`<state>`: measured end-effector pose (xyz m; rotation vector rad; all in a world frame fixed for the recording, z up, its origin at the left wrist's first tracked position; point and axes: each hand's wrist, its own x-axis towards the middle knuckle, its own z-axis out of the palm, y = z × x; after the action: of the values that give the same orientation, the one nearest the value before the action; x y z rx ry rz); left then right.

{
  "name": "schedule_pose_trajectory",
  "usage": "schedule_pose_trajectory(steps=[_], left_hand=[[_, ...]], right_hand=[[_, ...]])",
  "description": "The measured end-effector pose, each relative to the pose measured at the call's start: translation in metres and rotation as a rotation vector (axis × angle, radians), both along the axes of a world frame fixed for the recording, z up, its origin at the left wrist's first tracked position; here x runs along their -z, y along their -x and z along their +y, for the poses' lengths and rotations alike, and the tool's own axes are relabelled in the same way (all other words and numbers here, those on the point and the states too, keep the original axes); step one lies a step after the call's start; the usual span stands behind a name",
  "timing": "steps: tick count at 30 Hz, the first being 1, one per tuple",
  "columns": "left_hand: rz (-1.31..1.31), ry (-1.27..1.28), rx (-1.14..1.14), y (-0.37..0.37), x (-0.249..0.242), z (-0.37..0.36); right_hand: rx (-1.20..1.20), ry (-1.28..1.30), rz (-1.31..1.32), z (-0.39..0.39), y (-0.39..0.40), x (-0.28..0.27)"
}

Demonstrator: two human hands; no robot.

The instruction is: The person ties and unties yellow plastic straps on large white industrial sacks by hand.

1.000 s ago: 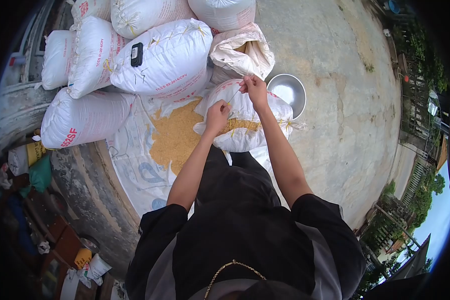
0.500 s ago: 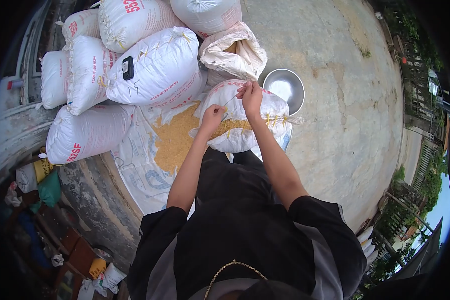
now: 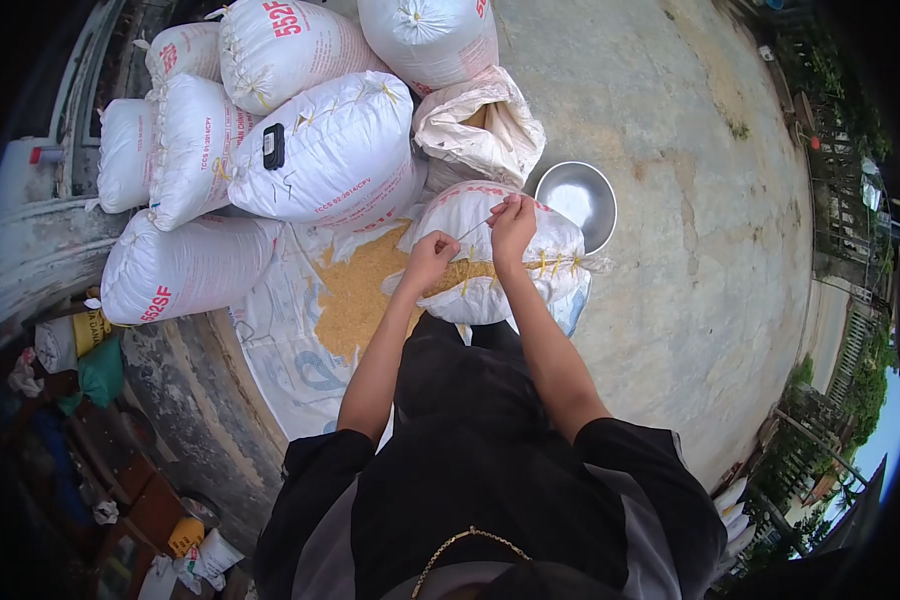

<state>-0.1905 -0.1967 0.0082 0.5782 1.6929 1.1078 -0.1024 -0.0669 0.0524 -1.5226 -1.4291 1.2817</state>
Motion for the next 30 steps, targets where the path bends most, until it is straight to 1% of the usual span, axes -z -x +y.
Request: schedule_pose_trajectory(steps=[1, 2, 4, 5, 7, 8, 10, 12, 13, 14, 15, 16, 17, 18, 19, 21, 22, 23, 25, 27, 29, 30], left_hand=[[0.141, 0.023, 0.019, -0.002, 0.005, -0.002], [0.141, 0.022, 0.009, -0.003, 0.009, -0.002], [0.228, 0.114, -0.116, -0.003, 0.016, -0.001], [0.229, 0.111, -0.132, -0.006, 0.020, 0.000], [0.218, 0.008, -0.312, -0.018, 0.022, -0.002], [0.216, 0.007, -0.323, -0.024, 0.023, -0.003], [-0.223, -0.025, -0.433, -0.028, 0.025, 0.000], [-0.248, -0.019, -0.442, -0.024, 0.024, 0.004], [-0.274, -0.004, -0.442, -0.023, 0.021, 0.004], [-0.279, -0.008, -0.457, -0.021, 0.018, 0.004], [-0.347, -0.022, -0.571, -0.021, 0.022, 0.004], [-0.416, -0.036, -0.684, -0.022, 0.025, 0.004], [-0.423, -0.042, -0.696, -0.023, 0.028, 0.004], [-0.470, -0.096, -0.774, -0.025, 0.031, 0.004], [-0.516, -0.150, -0.854, -0.026, 0.034, 0.003], [-0.494, -0.186, -0.864, -0.024, 0.036, -0.004], [-0.467, -0.218, -0.864, -0.022, 0.036, -0.006], [-0.465, -0.227, -0.878, -0.021, 0.036, -0.007], [-0.380, -0.156, -0.827, -0.022, 0.033, -0.012], [-0.356, -0.170, -0.809, -0.023, 0.027, -0.012], [-0.334, -0.186, -0.788, -0.030, 0.027, -0.010], [-0.298, -0.200, -0.785, -0.034, 0.029, -0.009]], right_hand=[[0.110, 0.042, -0.072, -0.002, -0.002, 0.012], [0.115, 0.010, -0.090, -0.004, -0.003, 0.027], [0.122, 0.003, -0.097, -0.008, 0.001, 0.025], [0.142, -0.003, -0.111, -0.008, 0.004, 0.025], [0.159, -0.051, -0.102, -0.006, 0.012, 0.015], [0.162, -0.095, -0.132, -0.005, 0.018, 0.011], [0.156, -0.149, -0.155, -0.001, 0.032, 0.006], [-0.083, -0.402, -0.310, -0.002, 0.044, 0.006], [-0.097, -0.407, -0.311, -0.005, 0.047, 0.008], [-0.347, -0.409, -0.308, -0.010, 0.049, 0.010], [-0.598, -0.406, -0.303, -0.015, 0.052, 0.009], [-0.613, -0.410, -0.308, -0.020, 0.052, 0.009], [-0.773, -0.485, -0.235, -0.025, 0.051, 0.008], [-0.931, -0.557, -0.159, -0.027, 0.052, 0.007], [-0.945, -0.561, -0.162, -0.023, 0.051, 0.010], [-1.114, -0.803, -0.349, -0.009, 0.047, 0.018], [-0.996, -0.775, -0.419, -0.002, 0.052, 0.021], [-1.008, -0.785, -0.413, 0.008, 0.059, 0.025], [-0.821, -0.779, -0.661, 0.020, 0.088, 0.004], [-0.937, -0.453, -0.848, 0.028, 0.131, -0.007], [-1.102, -0.459, -0.992, 0.034, 0.169, 0.001], [-1.109, -0.464, -0.990, 0.036, 0.188, 0.008]])
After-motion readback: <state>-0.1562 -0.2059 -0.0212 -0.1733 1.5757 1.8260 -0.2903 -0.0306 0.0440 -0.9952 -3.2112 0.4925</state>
